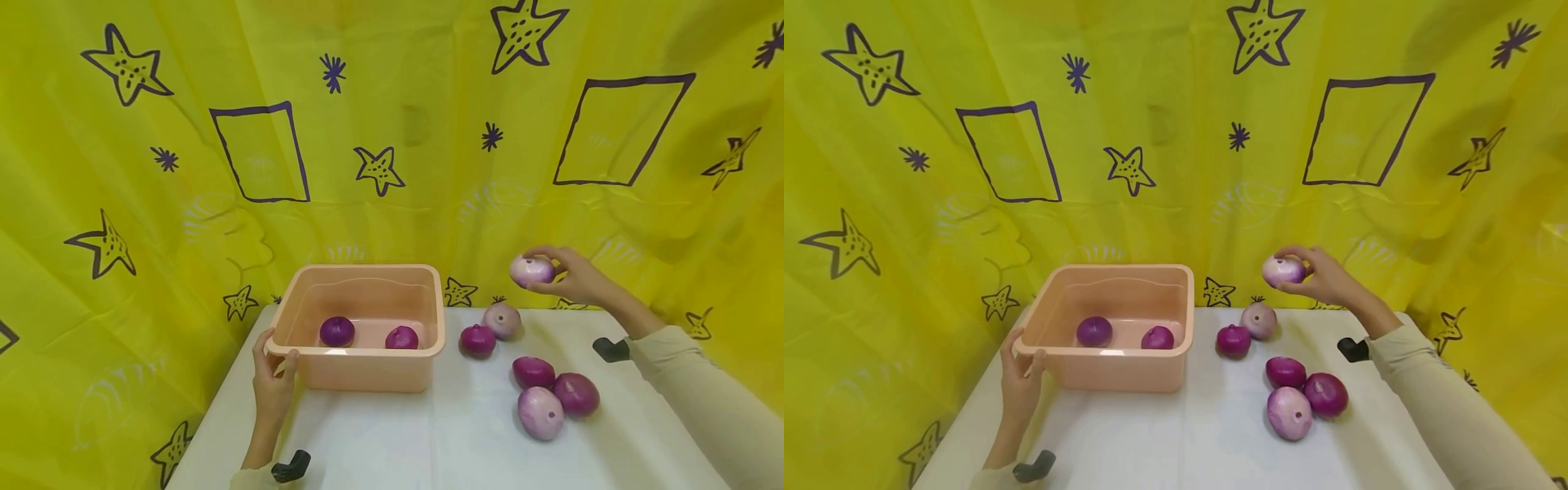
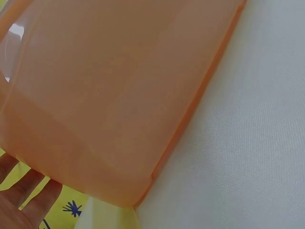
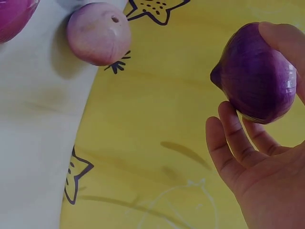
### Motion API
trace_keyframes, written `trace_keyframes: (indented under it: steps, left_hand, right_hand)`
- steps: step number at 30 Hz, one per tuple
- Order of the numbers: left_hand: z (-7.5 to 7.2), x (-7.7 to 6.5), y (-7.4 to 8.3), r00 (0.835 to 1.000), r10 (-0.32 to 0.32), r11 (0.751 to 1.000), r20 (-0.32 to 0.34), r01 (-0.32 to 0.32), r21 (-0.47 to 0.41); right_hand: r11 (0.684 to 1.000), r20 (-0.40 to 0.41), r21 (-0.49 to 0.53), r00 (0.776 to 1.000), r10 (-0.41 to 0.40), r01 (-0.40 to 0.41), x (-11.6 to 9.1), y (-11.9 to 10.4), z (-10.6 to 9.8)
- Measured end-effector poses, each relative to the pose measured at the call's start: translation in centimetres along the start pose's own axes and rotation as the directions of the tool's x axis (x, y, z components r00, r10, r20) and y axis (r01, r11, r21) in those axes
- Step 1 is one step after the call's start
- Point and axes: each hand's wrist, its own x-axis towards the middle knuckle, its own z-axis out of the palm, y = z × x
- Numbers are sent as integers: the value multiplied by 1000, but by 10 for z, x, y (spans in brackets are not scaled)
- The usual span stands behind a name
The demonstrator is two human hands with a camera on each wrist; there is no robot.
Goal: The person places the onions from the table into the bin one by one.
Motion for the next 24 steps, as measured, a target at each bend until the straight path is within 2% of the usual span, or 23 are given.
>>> trace_keyframes:
  steps: [8,16,20,24]
  left_hand:
    - [-1,-1,2,1000,-5,1000,2,5,-6]
    - [-1,-1,1,1000,-5,1000,3,5,-8]
    - [0,-1,2,1000,-6,1000,0,6,-16]
    - [1,0,2,1000,-1,1000,-3,1,-17]
  right_hand:
    - [999,49,18,998,40,-41,10,-14,4]
    - [999,101,25,994,40,-43,32,-32,16]
    - [999,130,48,991,16,-22,49,-43,25]
    - [997,147,63,988,-45,36,69,-55,39]
